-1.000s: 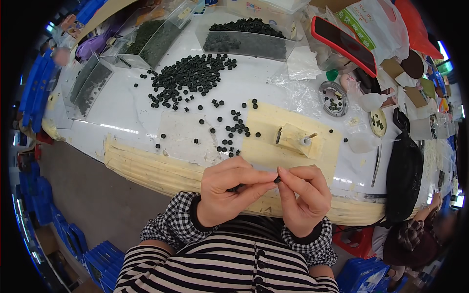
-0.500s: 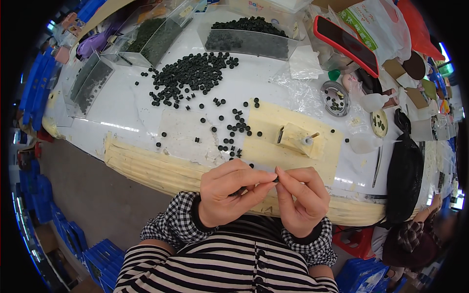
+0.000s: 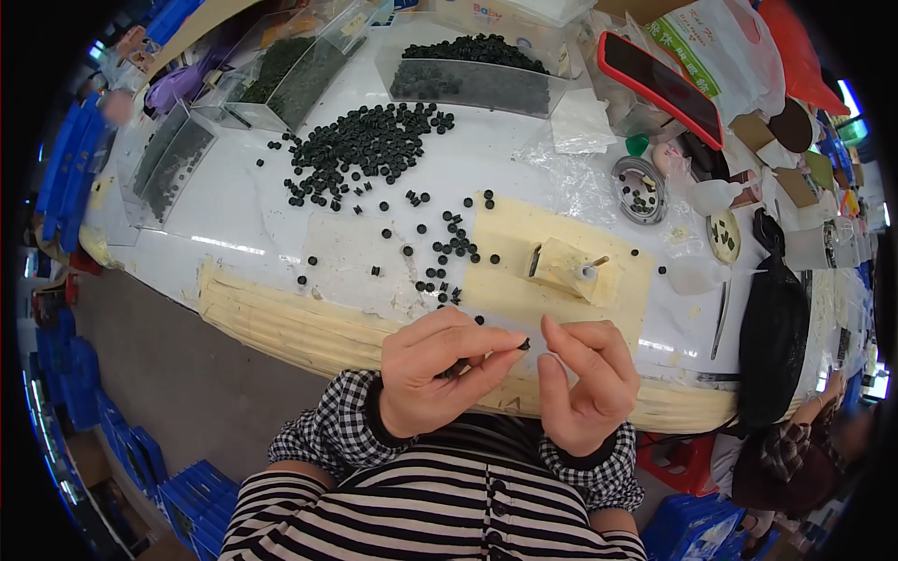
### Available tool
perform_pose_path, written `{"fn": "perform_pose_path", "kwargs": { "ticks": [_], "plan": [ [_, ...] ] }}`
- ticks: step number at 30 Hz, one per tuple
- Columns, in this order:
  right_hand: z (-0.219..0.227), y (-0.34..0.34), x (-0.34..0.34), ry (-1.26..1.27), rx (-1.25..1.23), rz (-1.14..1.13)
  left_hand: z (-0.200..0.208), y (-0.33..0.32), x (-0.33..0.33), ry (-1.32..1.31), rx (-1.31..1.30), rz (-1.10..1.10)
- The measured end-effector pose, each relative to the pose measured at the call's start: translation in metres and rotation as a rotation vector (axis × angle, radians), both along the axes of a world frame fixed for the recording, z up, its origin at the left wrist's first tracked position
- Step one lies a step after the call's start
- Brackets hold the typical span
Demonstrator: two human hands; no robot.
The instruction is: Assemble small black components into a fixture on a yellow block at a factory workbench.
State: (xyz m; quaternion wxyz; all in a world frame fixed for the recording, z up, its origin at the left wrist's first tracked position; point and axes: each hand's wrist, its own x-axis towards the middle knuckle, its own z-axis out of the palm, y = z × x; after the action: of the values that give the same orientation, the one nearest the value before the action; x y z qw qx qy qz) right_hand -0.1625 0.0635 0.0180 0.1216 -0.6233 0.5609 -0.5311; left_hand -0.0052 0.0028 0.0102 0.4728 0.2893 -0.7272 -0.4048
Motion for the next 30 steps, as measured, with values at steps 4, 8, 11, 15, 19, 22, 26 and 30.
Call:
{"fn": "perform_pose_path", "kwargs": {
  "ticks": [4, 8, 11, 15, 19, 22, 26, 30],
  "plan": [
    [0.013, -0.006, -0.025, 0.148, 0.027, -0.2, 0.0, 0.0, 0.0, 0.0, -0.008, 0.031],
    [0.027, -0.027, -0.045, 0.29, 0.131, -0.241, -0.001, 0.0, -0.002, 0.011, -0.033, 0.024],
    [0.028, -0.035, -0.046, 0.296, 0.182, -0.175, -0.001, -0.001, -0.002, 0.023, -0.043, 0.023],
    [0.026, -0.032, -0.045, 0.297, 0.173, -0.173, -0.001, 0.0, -0.002, 0.031, -0.047, 0.027],
    [0.035, -0.021, -0.035, 0.195, -0.018, -0.266, -0.001, -0.001, -0.001, 0.031, -0.052, 0.033],
    [0.033, -0.008, -0.028, -0.076, -0.006, -0.096, -0.001, -0.001, -0.001, 0.028, -0.06, 0.038],
    [0.023, -0.008, -0.022, -0.214, 0.034, -0.004, 0.001, 0.0, -0.002, 0.014, -0.055, 0.04],
    [0.021, -0.01, -0.022, -0.159, 0.018, 0.027, 0.0, 0.0, -0.002, 0.019, -0.042, 0.038]
  ]
}}
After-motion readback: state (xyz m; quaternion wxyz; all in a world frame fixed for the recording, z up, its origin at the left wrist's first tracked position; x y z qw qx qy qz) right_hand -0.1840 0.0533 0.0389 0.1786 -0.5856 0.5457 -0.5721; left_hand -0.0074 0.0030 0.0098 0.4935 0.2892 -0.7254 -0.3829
